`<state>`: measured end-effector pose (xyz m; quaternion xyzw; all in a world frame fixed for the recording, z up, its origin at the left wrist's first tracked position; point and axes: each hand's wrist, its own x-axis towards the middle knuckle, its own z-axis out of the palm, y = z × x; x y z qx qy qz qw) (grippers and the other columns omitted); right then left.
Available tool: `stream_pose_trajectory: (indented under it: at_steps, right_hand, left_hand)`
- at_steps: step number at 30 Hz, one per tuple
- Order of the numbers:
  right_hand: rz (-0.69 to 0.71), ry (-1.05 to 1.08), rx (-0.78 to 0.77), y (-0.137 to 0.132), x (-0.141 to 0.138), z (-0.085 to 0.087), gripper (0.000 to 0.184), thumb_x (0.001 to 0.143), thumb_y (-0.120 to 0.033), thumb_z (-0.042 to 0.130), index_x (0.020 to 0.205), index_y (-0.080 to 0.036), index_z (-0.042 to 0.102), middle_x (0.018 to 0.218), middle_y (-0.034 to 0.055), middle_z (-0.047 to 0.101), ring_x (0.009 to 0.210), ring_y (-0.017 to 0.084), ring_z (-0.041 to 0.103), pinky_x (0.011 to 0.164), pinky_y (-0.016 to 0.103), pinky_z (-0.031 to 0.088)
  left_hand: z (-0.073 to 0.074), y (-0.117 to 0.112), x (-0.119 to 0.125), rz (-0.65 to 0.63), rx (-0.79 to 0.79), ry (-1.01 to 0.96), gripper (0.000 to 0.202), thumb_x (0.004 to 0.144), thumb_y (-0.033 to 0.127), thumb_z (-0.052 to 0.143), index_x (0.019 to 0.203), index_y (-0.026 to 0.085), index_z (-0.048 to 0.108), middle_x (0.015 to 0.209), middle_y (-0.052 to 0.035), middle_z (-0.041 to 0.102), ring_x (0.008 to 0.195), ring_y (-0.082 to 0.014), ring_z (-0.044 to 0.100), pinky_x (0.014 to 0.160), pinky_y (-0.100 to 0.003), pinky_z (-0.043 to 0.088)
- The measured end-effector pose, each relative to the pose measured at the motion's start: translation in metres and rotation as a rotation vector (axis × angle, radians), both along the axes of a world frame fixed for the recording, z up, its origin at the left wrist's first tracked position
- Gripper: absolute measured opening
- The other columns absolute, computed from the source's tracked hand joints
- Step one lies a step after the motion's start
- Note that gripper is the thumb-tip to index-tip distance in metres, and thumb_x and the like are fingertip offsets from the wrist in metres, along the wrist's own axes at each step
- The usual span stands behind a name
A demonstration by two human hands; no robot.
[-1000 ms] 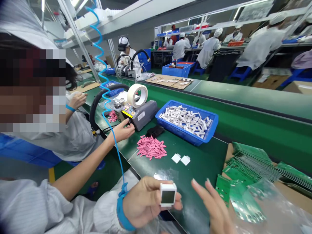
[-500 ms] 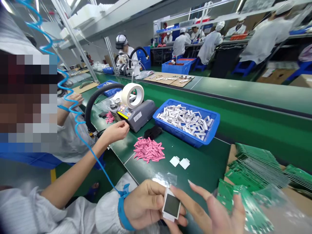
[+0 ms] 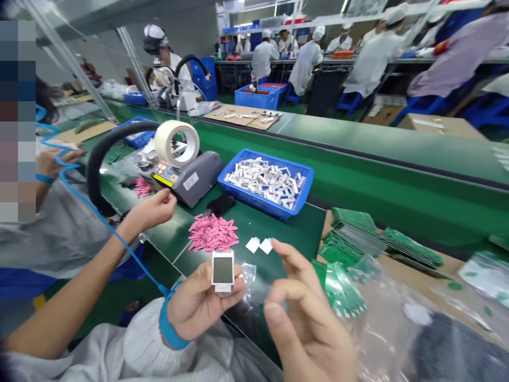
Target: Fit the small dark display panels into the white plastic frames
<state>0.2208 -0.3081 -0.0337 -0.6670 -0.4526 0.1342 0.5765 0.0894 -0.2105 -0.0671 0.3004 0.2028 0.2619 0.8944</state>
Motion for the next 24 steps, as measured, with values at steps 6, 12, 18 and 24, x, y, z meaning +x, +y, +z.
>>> stream_pose_trajectory:
  at_steps: [6, 12, 18, 24]
  right_hand:
    - [0.17, 0.12, -0.109, 0.012, -0.013, 0.014, 0.021, 0.085, -0.039, 0.059, 0.07, -0.025, 0.062, 0.126, 0.0033, 0.058, 0.124, 0.027, 0.049, 0.094, 0.042, 0.049]
    - [0.135, 0.013, -0.192, 0.015, -0.013, 0.012, 0.022, 0.084, -0.041, 0.058, 0.069, -0.025, 0.064, 0.13, 0.0056, 0.054, 0.121, 0.03, 0.05, 0.095, 0.051, 0.044]
    - [0.108, -0.096, -0.22, 0.015, -0.01, 0.014, 0.023, 0.084, -0.04, 0.057, 0.068, -0.025, 0.065, 0.124, 0.0077, 0.057, 0.117, 0.03, 0.052, 0.093, 0.05, 0.044]
    - [0.093, -0.091, -0.219, 0.016, -0.011, 0.018, 0.024, 0.082, -0.038, 0.057, 0.064, -0.024, 0.063, 0.119, 0.0079, 0.059, 0.111, 0.031, 0.056, 0.091, 0.052, 0.043]
  left_hand:
    - [0.006, -0.004, 0.006, 0.043, 0.055, -0.016, 0.02, 0.073, 0.029, 0.063, 0.089, 0.024, 0.074, 0.084, 0.005, 0.074, 0.083, -0.0205, 0.07, 0.08, -0.036, 0.052]
    - [0.005, -0.005, 0.006, 0.186, 0.182, 0.255, 0.016, 0.064, 0.028, 0.067, 0.078, 0.024, 0.076, 0.075, 0.0057, 0.074, 0.076, -0.0245, 0.069, 0.066, -0.035, 0.051]
    - [0.0, -0.005, 0.002, 0.1, 0.172, 0.203, 0.018, 0.065, 0.026, 0.067, 0.082, 0.027, 0.074, 0.075, 0.0066, 0.073, 0.084, -0.0253, 0.069, 0.068, -0.034, 0.052]
    - [0.004, -0.007, 0.005, 0.132, 0.169, 0.131, 0.015, 0.064, 0.026, 0.069, 0.078, 0.026, 0.075, 0.079, 0.0075, 0.073, 0.081, -0.0241, 0.07, 0.064, -0.032, 0.051]
